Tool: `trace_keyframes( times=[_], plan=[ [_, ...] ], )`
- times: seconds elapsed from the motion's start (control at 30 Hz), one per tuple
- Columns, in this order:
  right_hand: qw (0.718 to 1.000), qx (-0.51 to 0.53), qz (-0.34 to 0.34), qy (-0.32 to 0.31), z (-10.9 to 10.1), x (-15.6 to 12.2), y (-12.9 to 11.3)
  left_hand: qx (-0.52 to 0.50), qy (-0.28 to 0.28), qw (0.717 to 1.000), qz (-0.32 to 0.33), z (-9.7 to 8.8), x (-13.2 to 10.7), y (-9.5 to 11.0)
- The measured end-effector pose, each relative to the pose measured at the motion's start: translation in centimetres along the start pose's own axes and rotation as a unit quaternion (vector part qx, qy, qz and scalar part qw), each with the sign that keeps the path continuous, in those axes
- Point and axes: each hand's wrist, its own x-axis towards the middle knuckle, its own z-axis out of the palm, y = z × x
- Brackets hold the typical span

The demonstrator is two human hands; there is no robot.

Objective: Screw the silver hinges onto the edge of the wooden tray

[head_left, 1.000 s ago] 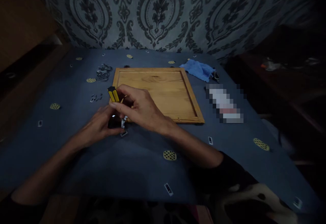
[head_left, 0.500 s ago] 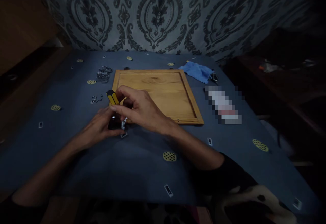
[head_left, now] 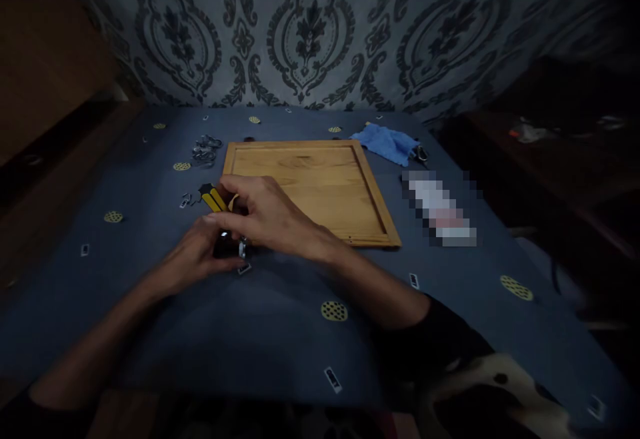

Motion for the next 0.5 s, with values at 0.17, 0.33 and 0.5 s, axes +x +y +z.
trace_keyframes(
  times=[0.17, 0.33, 0.5],
  plan=[
    [0.999, 0.012, -0.011, 0.033, -0.4, -0.3, -0.1, -0.001, 0.005, 1.0, -0.014, -0.2, -0.1, 0.6],
    [0.999, 0.005, -0.011, 0.049, -1.0, -0.5, -0.5, -0.005, 0.0, 1.0, -0.002, 0.0, 0.0, 0.5],
    [0.999, -0.013, 0.0, 0.031, -0.9, -0.8, -0.5, 0.015, 0.015, 1.0, 0.01, 0.7, -0.2, -0.7]
  ],
)
